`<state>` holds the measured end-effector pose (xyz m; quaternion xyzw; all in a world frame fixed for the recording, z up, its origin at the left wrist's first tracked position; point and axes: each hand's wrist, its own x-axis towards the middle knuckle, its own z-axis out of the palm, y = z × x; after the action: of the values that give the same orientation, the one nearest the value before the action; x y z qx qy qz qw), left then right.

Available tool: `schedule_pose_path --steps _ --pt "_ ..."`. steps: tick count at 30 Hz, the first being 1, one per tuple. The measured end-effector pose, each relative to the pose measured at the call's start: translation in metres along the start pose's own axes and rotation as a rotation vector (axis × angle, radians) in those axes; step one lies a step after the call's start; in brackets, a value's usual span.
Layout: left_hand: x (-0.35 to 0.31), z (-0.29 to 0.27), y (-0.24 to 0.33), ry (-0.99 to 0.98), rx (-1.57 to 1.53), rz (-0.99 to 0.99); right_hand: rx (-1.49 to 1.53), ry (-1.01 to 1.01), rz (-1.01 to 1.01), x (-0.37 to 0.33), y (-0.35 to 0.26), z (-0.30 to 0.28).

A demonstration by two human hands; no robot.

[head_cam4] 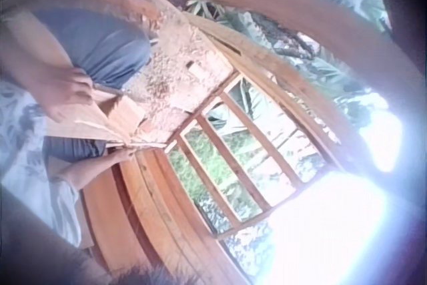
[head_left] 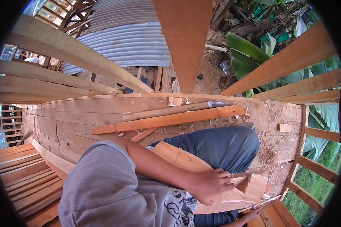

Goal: The person sits cross-legged on a wooden floor and uses a curved knife to carve and shape a piece of wood held on their lap. They repeatedly scrape the wood surface to remove shavings and occasionally pause to clear debris from the floor.

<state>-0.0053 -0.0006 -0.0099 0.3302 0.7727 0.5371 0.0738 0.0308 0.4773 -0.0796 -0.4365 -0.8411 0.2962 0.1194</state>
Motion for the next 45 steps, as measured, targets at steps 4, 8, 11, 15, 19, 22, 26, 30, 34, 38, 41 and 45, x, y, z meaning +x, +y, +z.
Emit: schedule_pose_path --steps 4,8,11,15,19,22,26,30,34,38,41,45 --pt "-0.004 -0.005 0.003 -0.037 -0.039 -0.059 -0.031 -0.050 0.172 0.020 0.032 0.006" --pt "-0.001 -0.004 -0.001 -0.013 -0.013 -0.019 -0.164 -0.279 0.225 0.046 0.082 -0.005" --pt "-0.003 -0.006 0.001 -0.006 -0.009 -0.029 -0.186 -0.392 0.382 0.049 0.096 -0.002" --pt "-0.001 -0.011 0.008 -0.071 0.024 -0.077 -0.270 -0.432 0.406 0.047 0.108 -0.002" --pt "0.004 -0.026 0.012 -0.137 0.109 -0.133 -0.377 -0.436 0.361 0.048 0.106 0.000" --pt "0.010 -0.032 0.007 -0.155 0.144 -0.129 -0.528 -0.387 0.217 0.056 0.091 -0.007" --pt "0.007 -0.037 0.003 -0.159 0.173 -0.131 -0.499 -0.277 -0.180 0.035 0.038 0.027" --pt "0.016 -0.050 0.003 -0.202 0.175 -0.123 -0.497 -0.274 -0.255 0.021 -0.010 0.044" --pt "0.024 -0.046 -0.005 -0.101 0.061 -0.145 -0.364 -0.105 -0.384 0.040 0.005 0.045" --pt "0.047 -0.043 -0.018 -0.070 0.034 -0.105 -0.157 -0.264 -0.441 0.046 0.021 0.055" --pt "0.058 -0.057 -0.031 -0.099 0.051 -0.286 -0.112 -0.319 -0.694 0.044 -0.018 0.104" --pt "0.083 -0.054 -0.036 -0.187 -0.073 -0.459 -0.280 -0.331 -0.811 0.039 -0.042 0.120"
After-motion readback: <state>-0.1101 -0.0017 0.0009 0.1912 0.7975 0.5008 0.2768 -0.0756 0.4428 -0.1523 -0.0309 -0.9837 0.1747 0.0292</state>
